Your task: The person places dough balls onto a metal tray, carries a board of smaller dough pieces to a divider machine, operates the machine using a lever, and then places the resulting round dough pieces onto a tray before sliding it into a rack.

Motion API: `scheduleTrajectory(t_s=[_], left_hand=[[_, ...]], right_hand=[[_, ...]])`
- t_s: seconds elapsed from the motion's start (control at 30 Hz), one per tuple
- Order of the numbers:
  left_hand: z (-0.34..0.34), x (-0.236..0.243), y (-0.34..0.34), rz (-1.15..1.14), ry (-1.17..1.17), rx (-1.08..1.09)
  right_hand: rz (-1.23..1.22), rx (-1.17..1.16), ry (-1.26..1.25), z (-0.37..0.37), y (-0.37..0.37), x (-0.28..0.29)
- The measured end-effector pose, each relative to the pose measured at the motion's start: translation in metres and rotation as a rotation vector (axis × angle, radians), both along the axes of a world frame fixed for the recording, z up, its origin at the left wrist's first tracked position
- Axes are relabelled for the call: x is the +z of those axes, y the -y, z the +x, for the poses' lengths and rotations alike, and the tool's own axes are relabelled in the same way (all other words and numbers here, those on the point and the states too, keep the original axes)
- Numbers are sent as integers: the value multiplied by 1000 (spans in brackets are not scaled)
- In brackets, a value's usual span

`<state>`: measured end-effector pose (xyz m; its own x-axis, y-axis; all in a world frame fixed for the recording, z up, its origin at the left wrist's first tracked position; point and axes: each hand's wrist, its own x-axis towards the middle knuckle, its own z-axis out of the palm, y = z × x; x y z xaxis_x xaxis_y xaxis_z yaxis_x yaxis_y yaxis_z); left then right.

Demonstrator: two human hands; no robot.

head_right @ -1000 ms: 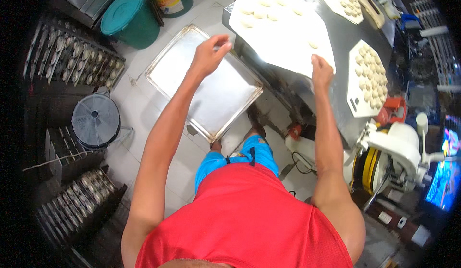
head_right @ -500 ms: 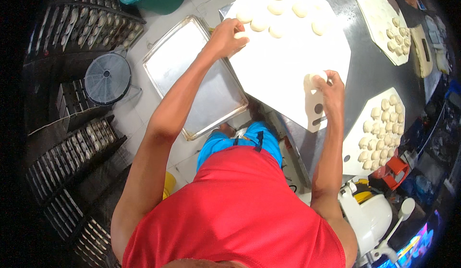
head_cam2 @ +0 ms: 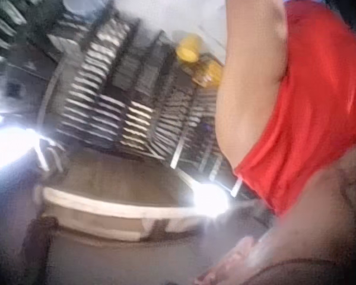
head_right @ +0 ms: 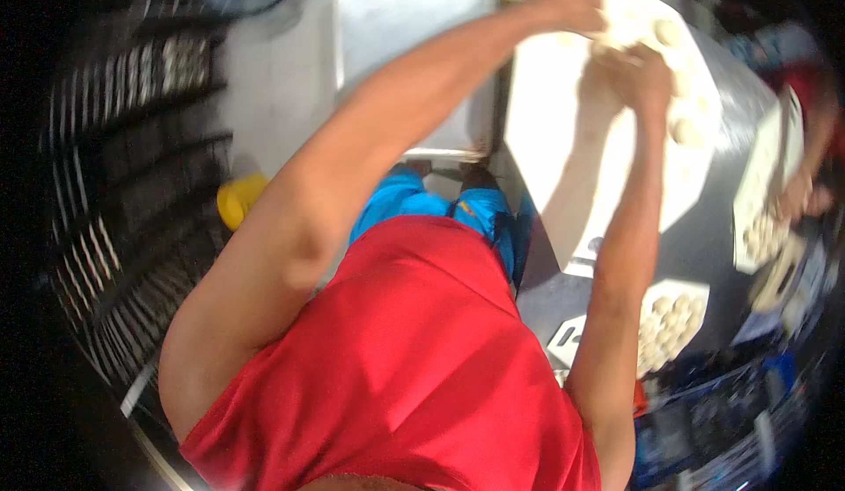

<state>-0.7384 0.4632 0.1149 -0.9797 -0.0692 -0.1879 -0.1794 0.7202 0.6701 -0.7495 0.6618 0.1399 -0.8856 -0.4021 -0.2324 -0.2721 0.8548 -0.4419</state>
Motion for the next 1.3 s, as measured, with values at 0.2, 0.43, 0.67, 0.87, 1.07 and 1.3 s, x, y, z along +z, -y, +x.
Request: scheduleTrajectory(t_s=[0.2,0.43,0.67,0.87,1.07,1.3], left_hand=[[133,20,49,387,-369,270],[397,-18,151,179,179,575],[456,-91,173,91,292,464],[465,-88,182,-4,249,372],[466,-76,176,77,174,417],[449,-63,160,199,111,383]], right_hand=[[-249,-129,107,13,18,25],[-585,144,282,170,97,37],[-273,401,518,301,184,-74],[-222,494,285,338,198,-108],[-232,406,218,341,195,-118],[-149,250,383,336,194,-106]])
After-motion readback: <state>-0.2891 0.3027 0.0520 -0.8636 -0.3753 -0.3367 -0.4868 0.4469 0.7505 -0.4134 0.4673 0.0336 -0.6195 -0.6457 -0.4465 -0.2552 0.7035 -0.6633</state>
